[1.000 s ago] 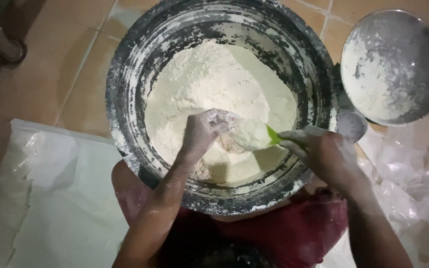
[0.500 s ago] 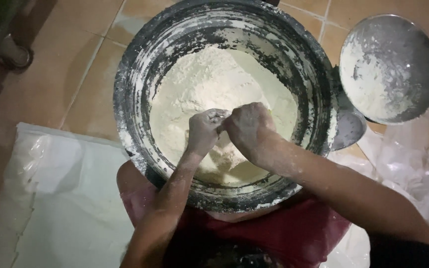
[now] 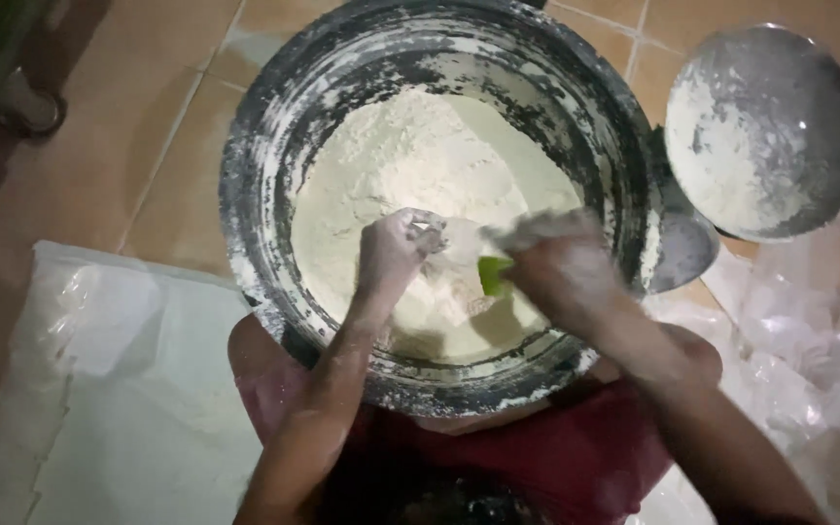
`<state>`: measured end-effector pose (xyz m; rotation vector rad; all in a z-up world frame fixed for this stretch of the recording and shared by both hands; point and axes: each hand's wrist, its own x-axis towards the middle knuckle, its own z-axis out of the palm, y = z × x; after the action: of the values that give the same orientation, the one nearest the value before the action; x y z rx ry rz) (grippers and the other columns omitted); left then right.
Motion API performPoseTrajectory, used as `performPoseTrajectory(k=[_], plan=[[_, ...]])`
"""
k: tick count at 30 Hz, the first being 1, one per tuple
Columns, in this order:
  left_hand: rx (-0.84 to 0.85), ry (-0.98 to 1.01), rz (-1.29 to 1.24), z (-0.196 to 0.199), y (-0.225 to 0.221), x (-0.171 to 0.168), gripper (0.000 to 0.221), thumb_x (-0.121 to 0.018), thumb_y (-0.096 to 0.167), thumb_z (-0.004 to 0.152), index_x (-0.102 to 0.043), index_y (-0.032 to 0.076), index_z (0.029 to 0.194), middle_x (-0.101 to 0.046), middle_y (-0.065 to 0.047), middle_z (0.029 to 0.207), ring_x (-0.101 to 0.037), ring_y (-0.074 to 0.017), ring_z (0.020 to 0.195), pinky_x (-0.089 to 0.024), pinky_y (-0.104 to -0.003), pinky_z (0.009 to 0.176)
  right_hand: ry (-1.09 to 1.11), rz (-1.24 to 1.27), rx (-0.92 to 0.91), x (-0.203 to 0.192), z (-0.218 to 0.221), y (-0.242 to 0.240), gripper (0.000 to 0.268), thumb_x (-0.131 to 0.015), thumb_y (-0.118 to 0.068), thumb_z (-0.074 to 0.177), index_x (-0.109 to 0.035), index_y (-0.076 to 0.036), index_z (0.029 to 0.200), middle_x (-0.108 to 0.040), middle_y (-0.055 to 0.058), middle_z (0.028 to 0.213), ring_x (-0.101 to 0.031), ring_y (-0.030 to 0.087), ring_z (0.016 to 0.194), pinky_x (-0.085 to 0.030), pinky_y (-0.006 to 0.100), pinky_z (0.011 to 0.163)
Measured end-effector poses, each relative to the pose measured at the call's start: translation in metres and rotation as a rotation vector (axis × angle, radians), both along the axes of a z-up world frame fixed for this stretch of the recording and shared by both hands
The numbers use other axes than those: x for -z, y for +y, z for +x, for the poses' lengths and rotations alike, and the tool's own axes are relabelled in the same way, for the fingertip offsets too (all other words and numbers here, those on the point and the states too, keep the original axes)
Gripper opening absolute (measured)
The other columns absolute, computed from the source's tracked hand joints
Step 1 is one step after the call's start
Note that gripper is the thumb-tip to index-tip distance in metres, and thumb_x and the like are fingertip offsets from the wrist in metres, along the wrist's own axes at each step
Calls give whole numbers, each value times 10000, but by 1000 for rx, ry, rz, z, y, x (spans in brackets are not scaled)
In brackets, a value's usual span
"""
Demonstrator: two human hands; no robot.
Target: Manual packaging of white powder into small plastic bags using a scoop and a scale
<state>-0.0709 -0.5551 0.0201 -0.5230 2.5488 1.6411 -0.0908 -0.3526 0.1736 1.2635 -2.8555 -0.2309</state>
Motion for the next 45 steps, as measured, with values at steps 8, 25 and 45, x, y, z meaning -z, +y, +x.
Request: performPoseTrajectory(k=[8,25,45], plan=[[21,142,-62,-10,26,-43,141,-779,259,797,-809,158,891,-712,-114,669,-738,-280,695,-562,-426,612,-191,35,149,78,-24,17,291,-638,-383,925,-777,-201,745,-717,73,642,-747,319,650,-566,450,569],[346,947,-53,-202,223,-199,187,-816,193,785,-755,58,900,-805,-38,792,-677,-63,462,-545,-171,395,348,-198,260,-124,-75,230,165,-766,-180,1189,-846,-44,1142,-723,110,960,-533,194,559,-384,340,505],[357,291,16,-220,291,-147,427,-613,518,850,-695,100,823,-747,-45,701,-727,-183,564,-619,-317,522,182,-390,443,-55,-98,282,320,-829,-135,854,-792,-76,1166,-685,133,1344,-677,255,746,-523,396,652]])
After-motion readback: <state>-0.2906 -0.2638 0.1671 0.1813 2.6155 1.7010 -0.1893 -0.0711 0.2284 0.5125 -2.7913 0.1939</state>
